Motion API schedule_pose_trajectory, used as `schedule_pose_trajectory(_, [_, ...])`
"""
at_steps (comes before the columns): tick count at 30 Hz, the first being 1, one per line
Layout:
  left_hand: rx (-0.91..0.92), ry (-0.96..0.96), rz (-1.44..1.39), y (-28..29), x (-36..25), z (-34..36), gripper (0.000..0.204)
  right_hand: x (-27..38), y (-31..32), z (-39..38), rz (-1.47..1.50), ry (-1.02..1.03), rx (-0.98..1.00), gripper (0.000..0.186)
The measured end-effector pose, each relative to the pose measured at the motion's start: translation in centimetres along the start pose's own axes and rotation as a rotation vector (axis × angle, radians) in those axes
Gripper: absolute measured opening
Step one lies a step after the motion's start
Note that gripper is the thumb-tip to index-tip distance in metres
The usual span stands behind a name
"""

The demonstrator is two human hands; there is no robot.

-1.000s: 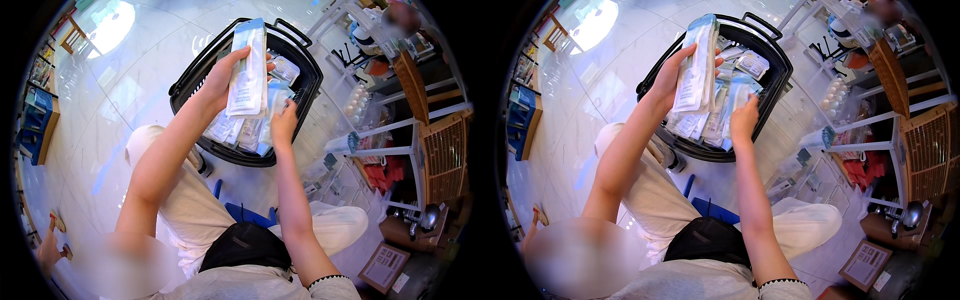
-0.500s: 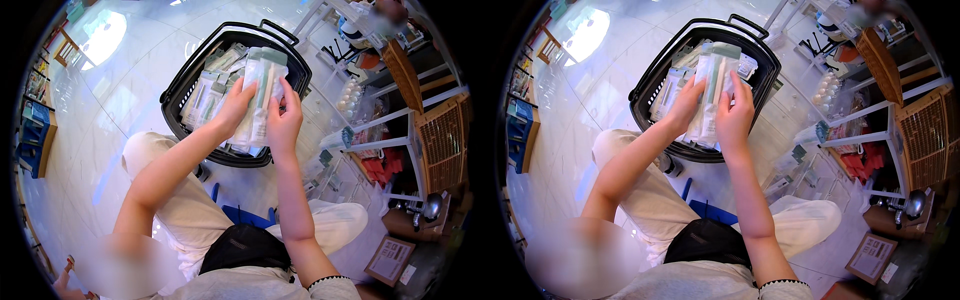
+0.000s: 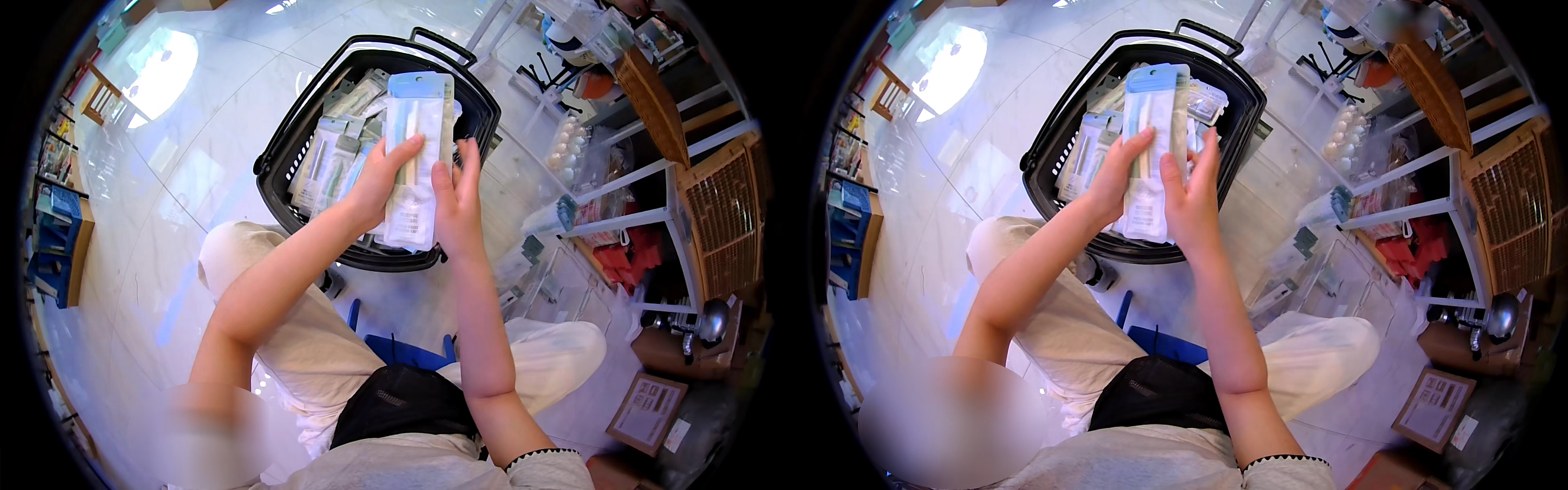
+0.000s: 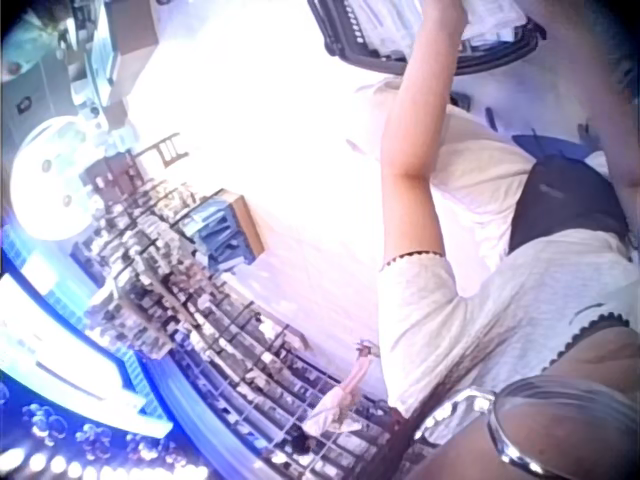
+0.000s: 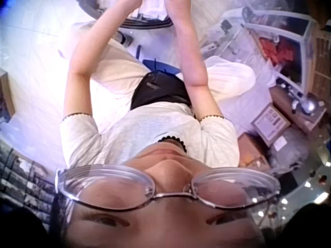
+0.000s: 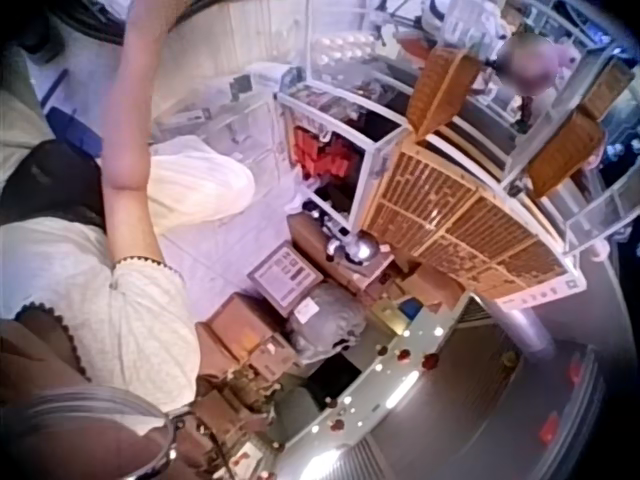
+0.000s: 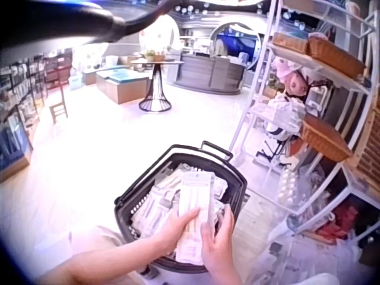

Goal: The person sits cross-legged on a chair and sorts small packaged items from a black basket into clear plastic organizers. They pick up items, inspect them, and place them into specific compartments within the organizers.

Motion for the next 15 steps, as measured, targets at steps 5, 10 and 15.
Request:
schedule_pose_trajectory(5, [-0.055,0.069,0.131,-0.5,1.2,-0.6,0.043,-0.1,0.4,0.2,-0.382,0.158,0.105,0.074])
schedule_pose_trajectory(10, [-0.050,0.085,0.094,-0.2,1.8,-1.0,0.051,0.0,0.7,-0.1,-0.531,0.202,0.167,0.077])
schedule_pose_trajectory(15, [0.008,-0.025,0.323,0.7,1.6,-0.8,0.051,-0.5,1.1,0.1,-0.159,0.137,0.223,0.075])
Point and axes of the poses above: each hand's wrist, its own z-axis towards the middle knuckle, its own y-axis out of the back of the hand, x = y × z, the point moved 1 cm from there along z, towards the middle knuckle, and after that the axes turned 14 degrees about -z, right-handed, at the moved point
